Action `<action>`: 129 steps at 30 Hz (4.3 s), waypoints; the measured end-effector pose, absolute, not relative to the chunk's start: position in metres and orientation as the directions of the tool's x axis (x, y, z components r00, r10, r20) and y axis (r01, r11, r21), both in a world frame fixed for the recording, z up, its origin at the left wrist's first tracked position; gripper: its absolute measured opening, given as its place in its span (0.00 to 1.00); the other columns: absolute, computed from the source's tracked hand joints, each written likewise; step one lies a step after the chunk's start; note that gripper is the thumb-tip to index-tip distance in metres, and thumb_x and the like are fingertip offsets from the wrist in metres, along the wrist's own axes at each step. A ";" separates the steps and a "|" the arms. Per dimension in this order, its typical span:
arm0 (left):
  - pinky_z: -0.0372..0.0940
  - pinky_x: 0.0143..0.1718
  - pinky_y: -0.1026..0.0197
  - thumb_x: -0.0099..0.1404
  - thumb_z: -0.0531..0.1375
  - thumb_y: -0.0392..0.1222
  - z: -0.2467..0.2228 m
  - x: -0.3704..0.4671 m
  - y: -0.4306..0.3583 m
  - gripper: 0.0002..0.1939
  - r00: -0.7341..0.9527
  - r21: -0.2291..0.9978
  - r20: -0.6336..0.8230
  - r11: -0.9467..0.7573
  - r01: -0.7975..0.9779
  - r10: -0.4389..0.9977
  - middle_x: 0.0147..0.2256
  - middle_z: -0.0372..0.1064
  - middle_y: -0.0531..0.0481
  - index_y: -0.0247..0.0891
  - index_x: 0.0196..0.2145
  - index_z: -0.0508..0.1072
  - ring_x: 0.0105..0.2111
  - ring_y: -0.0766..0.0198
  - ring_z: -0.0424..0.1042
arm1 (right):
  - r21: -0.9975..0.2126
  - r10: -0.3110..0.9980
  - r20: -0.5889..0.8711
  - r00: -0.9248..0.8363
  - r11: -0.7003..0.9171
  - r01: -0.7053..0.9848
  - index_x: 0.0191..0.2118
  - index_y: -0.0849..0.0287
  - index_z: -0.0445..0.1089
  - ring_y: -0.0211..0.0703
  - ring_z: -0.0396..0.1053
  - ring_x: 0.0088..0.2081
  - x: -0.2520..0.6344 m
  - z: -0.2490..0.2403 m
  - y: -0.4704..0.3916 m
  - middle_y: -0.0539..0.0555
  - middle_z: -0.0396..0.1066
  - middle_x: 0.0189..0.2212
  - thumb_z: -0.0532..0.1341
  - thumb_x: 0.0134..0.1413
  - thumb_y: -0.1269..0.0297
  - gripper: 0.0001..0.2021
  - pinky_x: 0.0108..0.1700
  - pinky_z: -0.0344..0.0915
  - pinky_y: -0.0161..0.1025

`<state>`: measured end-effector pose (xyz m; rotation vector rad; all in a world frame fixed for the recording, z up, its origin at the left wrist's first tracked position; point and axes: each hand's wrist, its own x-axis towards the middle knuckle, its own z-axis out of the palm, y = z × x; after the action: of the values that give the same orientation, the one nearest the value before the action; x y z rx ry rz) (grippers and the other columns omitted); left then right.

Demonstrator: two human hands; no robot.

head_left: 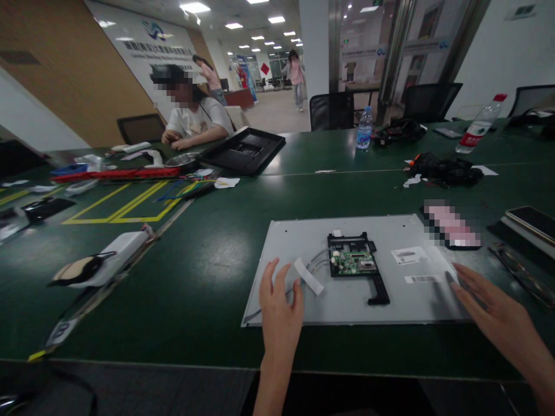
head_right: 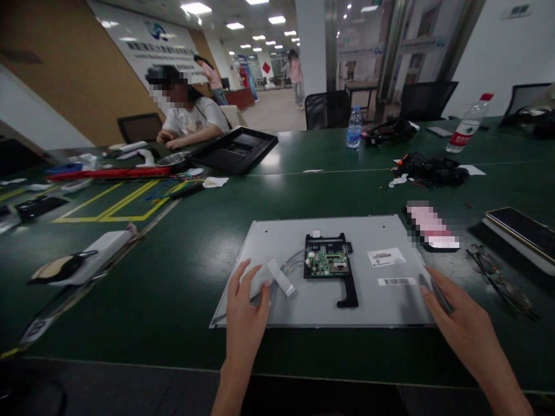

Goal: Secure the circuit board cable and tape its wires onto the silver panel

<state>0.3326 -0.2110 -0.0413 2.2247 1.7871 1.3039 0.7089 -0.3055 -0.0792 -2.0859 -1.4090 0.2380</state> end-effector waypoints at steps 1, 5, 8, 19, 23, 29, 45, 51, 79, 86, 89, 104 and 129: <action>0.56 0.60 0.43 0.67 0.55 0.38 -0.041 0.333 -0.211 0.14 0.005 0.472 0.592 -0.352 0.808 0.806 0.57 0.58 0.39 0.39 0.50 0.66 0.60 0.51 0.57 | -0.583 0.892 0.157 0.425 -0.264 0.769 0.61 0.54 0.61 0.58 0.72 0.49 0.708 -0.078 -0.305 0.58 0.68 0.55 0.52 0.57 0.44 0.30 0.43 0.72 0.49; 0.56 0.60 0.43 0.67 0.55 0.37 -0.040 0.333 -0.212 0.14 0.007 0.461 0.604 -0.356 0.813 0.797 0.57 0.58 0.38 0.38 0.50 0.66 0.61 0.50 0.56 | -0.574 0.911 0.127 0.392 -0.254 0.778 0.61 0.54 0.60 0.60 0.70 0.50 0.697 -0.072 -0.302 0.60 0.67 0.56 0.52 0.57 0.44 0.30 0.46 0.70 0.53; 0.56 0.60 0.43 0.67 0.55 0.36 -0.038 0.333 -0.213 0.13 -0.008 0.463 0.621 -0.359 0.810 0.784 0.57 0.59 0.39 0.38 0.49 0.67 0.61 0.51 0.56 | -0.537 0.935 0.168 0.313 -0.180 0.824 0.61 0.56 0.60 0.59 0.68 0.53 0.684 -0.070 -0.298 0.61 0.66 0.57 0.52 0.59 0.46 0.29 0.51 0.67 0.56; 0.57 0.60 0.44 0.65 0.54 0.34 -0.032 0.333 -0.217 0.14 -0.057 0.488 0.661 -0.371 0.790 0.748 0.56 0.60 0.40 0.39 0.49 0.68 0.61 0.51 0.56 | -0.407 0.971 0.234 0.042 0.059 0.912 0.60 0.57 0.61 0.59 0.60 0.60 0.636 -0.067 -0.295 0.60 0.58 0.62 0.54 0.58 0.50 0.27 0.58 0.61 0.58; 0.57 0.60 0.45 0.65 0.55 0.34 -0.033 0.332 -0.216 0.13 -0.056 0.475 0.673 -0.373 0.797 0.738 0.56 0.60 0.40 0.38 0.48 0.68 0.61 0.52 0.57 | -0.384 0.977 0.203 -0.065 0.141 0.912 0.62 0.53 0.60 0.58 0.55 0.63 0.619 -0.067 -0.293 0.57 0.51 0.66 0.56 0.58 0.49 0.28 0.59 0.60 0.57; 0.56 0.60 0.44 0.65 0.55 0.34 -0.035 0.330 -0.215 0.14 -0.044 0.461 0.674 -0.374 0.805 0.737 0.55 0.61 0.40 0.38 0.49 0.67 0.61 0.52 0.57 | -0.363 0.976 0.128 -0.174 0.210 0.908 0.63 0.49 0.59 0.58 0.48 0.66 0.593 -0.062 -0.288 0.53 0.50 0.66 0.56 0.57 0.47 0.29 0.60 0.58 0.57; 0.56 0.60 0.44 0.66 0.54 0.34 -0.035 0.329 -0.216 0.13 -0.030 0.473 0.638 -0.361 0.804 0.770 0.55 0.61 0.40 0.38 0.49 0.67 0.61 0.52 0.56 | -0.213 0.916 0.124 -0.382 0.400 0.891 0.59 0.53 0.64 0.68 0.54 0.62 0.525 -0.039 -0.258 0.58 0.60 0.62 0.57 0.58 0.63 0.22 0.53 0.66 0.61; 0.56 0.60 0.43 0.66 0.54 0.34 -0.038 0.327 -0.217 0.14 -0.031 0.491 0.608 -0.346 0.799 0.793 0.56 0.60 0.40 0.39 0.49 0.66 0.62 0.51 0.55 | -0.178 0.875 0.143 -0.463 0.483 0.858 0.59 0.57 0.64 0.65 0.58 0.60 0.520 -0.038 -0.241 0.62 0.63 0.59 0.58 0.58 0.64 0.22 0.56 0.61 0.60; 0.57 0.53 0.37 0.68 0.48 0.47 -0.037 0.254 -0.115 0.27 0.070 -0.019 0.219 -0.068 0.998 0.973 0.61 0.52 0.29 0.33 0.61 0.58 0.62 0.39 0.48 | -0.360 0.778 0.072 -0.624 0.603 0.711 0.63 0.45 0.57 0.59 0.39 0.67 0.495 -0.037 -0.189 0.55 0.43 0.68 0.49 0.64 0.50 0.24 0.63 0.42 0.62; 0.58 0.51 0.38 0.68 0.48 0.45 -0.031 0.243 -0.059 0.26 -0.072 -0.029 0.239 0.082 0.996 0.968 0.59 0.54 0.28 0.31 0.60 0.59 0.60 0.37 0.52 | -0.376 0.777 0.075 -0.625 0.603 0.704 0.64 0.44 0.55 0.58 0.38 0.68 0.498 -0.040 -0.189 0.53 0.42 0.69 0.48 0.64 0.48 0.25 0.63 0.41 0.62; 0.59 0.49 0.39 0.67 0.48 0.44 -0.029 0.239 -0.046 0.24 -0.105 -0.024 0.239 0.113 0.993 0.965 0.57 0.57 0.27 0.30 0.58 0.61 0.58 0.37 0.53 | -0.377 0.777 0.087 -0.624 0.605 0.702 0.64 0.45 0.55 0.58 0.37 0.68 0.499 -0.039 -0.189 0.54 0.42 0.69 0.47 0.64 0.49 0.24 0.64 0.40 0.61; 0.61 0.48 0.52 0.65 0.49 0.38 0.008 0.217 0.040 0.18 -0.023 -0.092 0.110 0.033 0.995 0.994 0.49 0.68 0.32 0.28 0.47 0.71 0.49 0.50 0.67 | -0.391 0.773 0.081 -0.630 0.606 0.693 0.64 0.46 0.55 0.58 0.36 0.68 0.501 -0.039 -0.188 0.55 0.41 0.69 0.47 0.65 0.49 0.25 0.64 0.39 0.61; 0.67 0.39 0.56 0.50 0.64 0.50 -0.010 0.182 0.142 0.20 -0.088 -0.018 -0.088 0.087 0.996 0.992 0.39 0.75 0.37 0.36 0.38 0.78 0.40 0.46 0.74 | -0.422 0.764 0.061 -0.642 0.603 0.678 0.66 0.47 0.52 0.60 0.34 0.68 0.502 -0.040 -0.175 0.57 0.38 0.69 0.47 0.65 0.49 0.26 0.64 0.38 0.61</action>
<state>0.1820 0.1419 -0.0104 2.0846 2.2759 -0.1128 0.5019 -0.1752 -0.0401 -1.1885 -2.5951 0.5363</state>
